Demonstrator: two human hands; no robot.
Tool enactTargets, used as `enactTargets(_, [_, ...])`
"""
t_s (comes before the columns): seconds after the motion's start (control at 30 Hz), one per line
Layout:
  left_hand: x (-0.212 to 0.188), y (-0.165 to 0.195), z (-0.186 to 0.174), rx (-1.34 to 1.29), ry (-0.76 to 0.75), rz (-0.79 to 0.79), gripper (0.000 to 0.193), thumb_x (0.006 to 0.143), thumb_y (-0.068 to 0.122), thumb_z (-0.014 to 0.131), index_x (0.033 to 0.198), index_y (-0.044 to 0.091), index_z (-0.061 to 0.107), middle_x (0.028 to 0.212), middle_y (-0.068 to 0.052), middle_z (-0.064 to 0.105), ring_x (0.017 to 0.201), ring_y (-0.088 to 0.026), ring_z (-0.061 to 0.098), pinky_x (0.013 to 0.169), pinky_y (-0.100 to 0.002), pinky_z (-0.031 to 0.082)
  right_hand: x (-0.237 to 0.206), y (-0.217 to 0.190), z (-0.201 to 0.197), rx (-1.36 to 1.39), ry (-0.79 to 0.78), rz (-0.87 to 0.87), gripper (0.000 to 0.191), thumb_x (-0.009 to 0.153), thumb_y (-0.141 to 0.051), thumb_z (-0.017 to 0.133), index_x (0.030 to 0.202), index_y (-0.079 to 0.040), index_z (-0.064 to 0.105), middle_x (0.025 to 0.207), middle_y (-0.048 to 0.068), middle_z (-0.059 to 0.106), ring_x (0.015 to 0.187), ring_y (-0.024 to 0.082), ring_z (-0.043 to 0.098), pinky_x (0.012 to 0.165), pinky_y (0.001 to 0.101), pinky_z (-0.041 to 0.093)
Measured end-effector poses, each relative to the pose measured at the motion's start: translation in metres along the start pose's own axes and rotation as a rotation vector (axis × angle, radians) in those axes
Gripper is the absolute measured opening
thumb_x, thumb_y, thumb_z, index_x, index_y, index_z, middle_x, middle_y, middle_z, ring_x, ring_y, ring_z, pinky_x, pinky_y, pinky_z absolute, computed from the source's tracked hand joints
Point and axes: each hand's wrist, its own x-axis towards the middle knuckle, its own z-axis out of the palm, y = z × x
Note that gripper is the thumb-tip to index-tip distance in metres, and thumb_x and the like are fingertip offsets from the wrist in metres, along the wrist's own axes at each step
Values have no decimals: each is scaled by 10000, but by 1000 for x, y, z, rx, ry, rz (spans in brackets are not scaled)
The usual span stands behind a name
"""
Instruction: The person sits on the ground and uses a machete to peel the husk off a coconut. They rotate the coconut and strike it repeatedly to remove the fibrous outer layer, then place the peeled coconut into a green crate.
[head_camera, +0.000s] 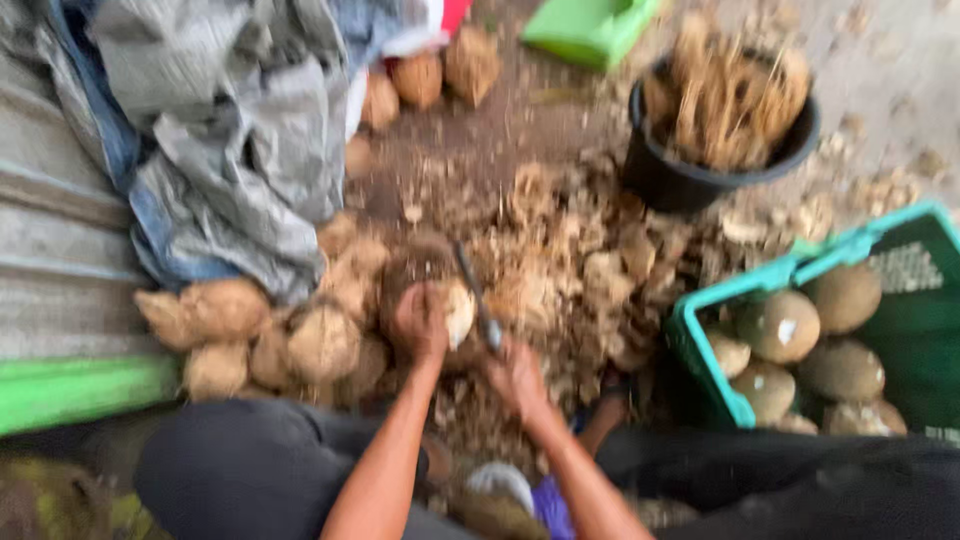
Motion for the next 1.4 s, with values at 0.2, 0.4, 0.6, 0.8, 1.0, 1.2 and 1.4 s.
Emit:
enactTargets(0.2, [1,-8,-5,395,84,161,313,986,340,617,999,53,742,1020,-169,702,1004,-408,616,875,-502,496,-5,-9,-2,22,29,115,405,958,-302,693,768,30,561,606,119,466,558,210,431,527,426,406])
enactTargets(0.4, [4,-17,-8,4,82,-12,368,962,411,651,977,53,735,1004,-162,678,945,-356,673,840,-466,538,3,9,9,75,-157,131,220,918,-283,666,867,-70,645,619,41,595,554,151,577,525,384,470])
enactTargets(0.6, [-3,-25,-3,95,184,-182,418,985,447,621,1012,45,732,989,-156,668,925,-340,642,806,-483,499,-3,-2,7,-11,51,41,255,924,-218,666,816,1,591,635,123,539,598,192,501,549,392,457])
enactTargets(0.8, [-9,-23,10,147,229,-282,376,988,408,628,1003,36,680,984,-196,654,914,-354,614,791,-502,478,-13,-21,12,61,-122,254,211,964,-233,530,837,-91,619,595,70,557,538,186,531,530,402,422])
enactTargets(1.0, [-6,-22,-15,140,145,-218,322,969,361,579,980,66,707,997,-140,639,906,-298,634,777,-446,515,1,-1,9,112,-248,317,313,963,-275,644,750,-50,605,559,58,547,501,189,511,498,399,418])
enactTargets(1.2, [-6,-42,-36,137,79,-122,301,928,327,606,973,66,748,974,-139,664,905,-311,659,804,-425,517,-14,31,27,249,-319,184,392,947,-299,721,717,-36,545,580,4,516,505,155,444,477,382,378])
enactTargets(1.4, [-13,-6,-21,262,113,63,292,968,327,621,1008,64,742,1008,-184,659,969,-376,618,850,-458,501,-22,-28,-8,79,-25,205,424,965,-379,695,699,-76,564,554,-1,496,499,122,444,464,348,369])
